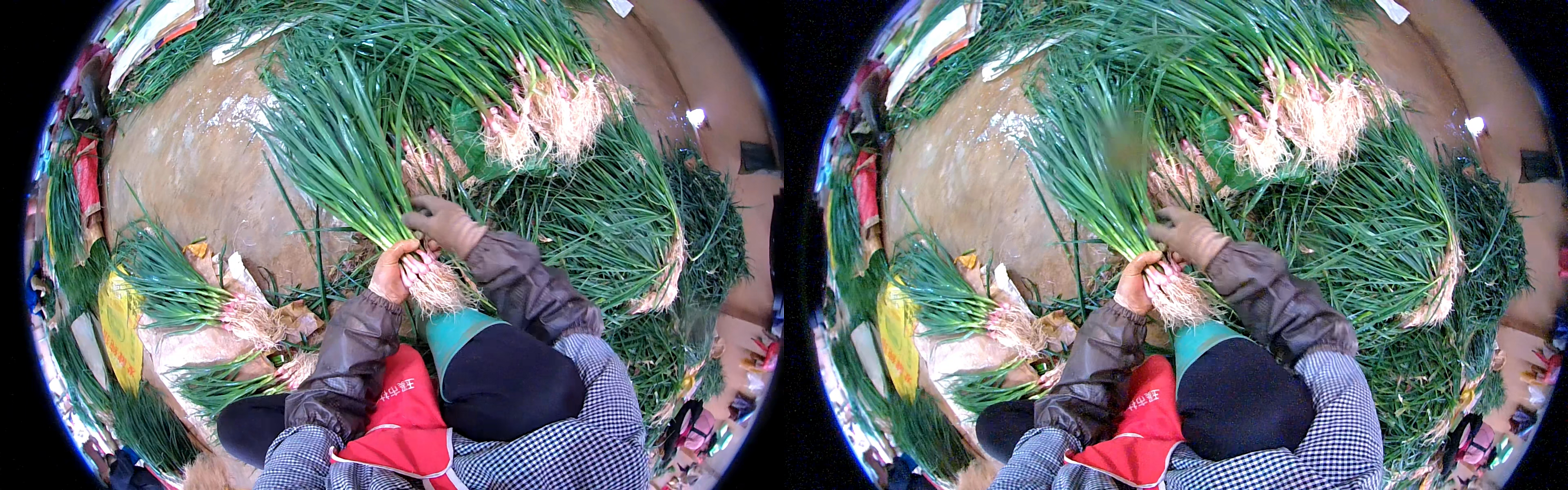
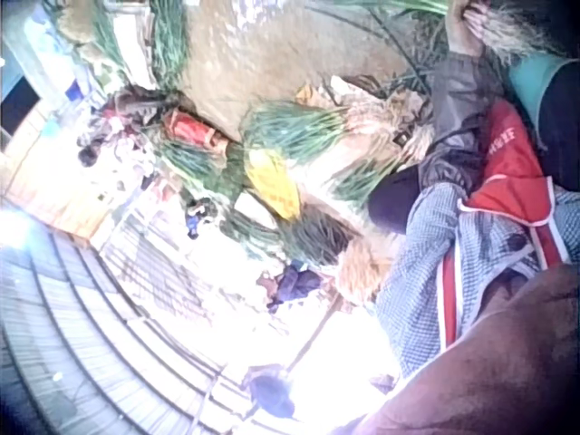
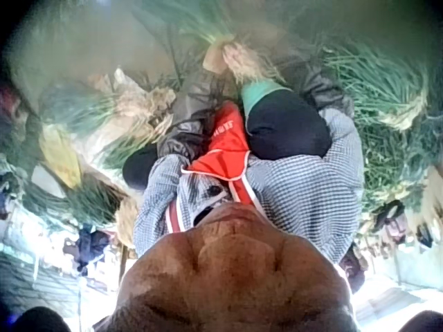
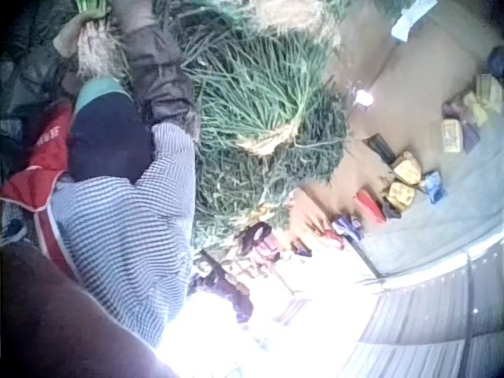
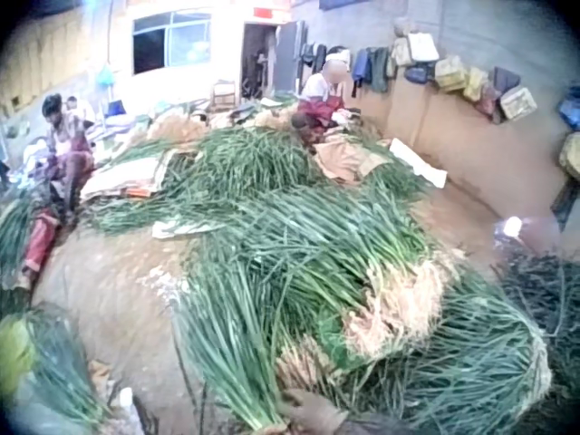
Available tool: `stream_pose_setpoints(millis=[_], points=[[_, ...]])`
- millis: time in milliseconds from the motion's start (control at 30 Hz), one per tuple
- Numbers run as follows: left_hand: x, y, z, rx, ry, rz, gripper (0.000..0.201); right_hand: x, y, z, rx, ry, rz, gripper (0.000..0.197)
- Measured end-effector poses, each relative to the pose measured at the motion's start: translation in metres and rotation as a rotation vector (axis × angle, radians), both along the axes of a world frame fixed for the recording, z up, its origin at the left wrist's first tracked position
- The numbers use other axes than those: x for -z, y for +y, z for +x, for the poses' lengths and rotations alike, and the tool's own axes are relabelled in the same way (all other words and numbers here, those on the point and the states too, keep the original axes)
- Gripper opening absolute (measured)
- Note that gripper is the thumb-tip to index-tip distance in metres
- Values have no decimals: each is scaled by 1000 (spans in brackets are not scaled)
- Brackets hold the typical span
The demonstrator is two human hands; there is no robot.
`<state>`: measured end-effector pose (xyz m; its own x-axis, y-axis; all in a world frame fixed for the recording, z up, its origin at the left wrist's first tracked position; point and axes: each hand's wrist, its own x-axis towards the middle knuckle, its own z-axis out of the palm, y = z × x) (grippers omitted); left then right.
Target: The person is sorting and bundling green onions by hand, removing damaged leaves and grouping them into bunches on the floor.
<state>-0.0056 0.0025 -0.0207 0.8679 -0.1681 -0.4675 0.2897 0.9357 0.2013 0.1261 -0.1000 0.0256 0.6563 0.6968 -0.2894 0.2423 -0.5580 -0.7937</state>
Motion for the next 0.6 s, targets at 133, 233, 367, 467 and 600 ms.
stream_pose_setpoints(millis=[133,233,367,467,600], points=[[-22,-5,4,-162,-1,-105,27,21,-1,3,246,-12,-91,32],[-37,-11,9,-188,-74,-136,31,21,-29,17,64,-119,-558,34],[-26,-12,7,-211,-36,-155,47,-26,-33,39,35,-755,-273,31],[-14,-4,3,-151,-120,-187,46,-75,-14,92,276,-893,-409,26],[-15,3,6,-196,-108,-137,43,-69,-7,84,110,-738,-591,23]])
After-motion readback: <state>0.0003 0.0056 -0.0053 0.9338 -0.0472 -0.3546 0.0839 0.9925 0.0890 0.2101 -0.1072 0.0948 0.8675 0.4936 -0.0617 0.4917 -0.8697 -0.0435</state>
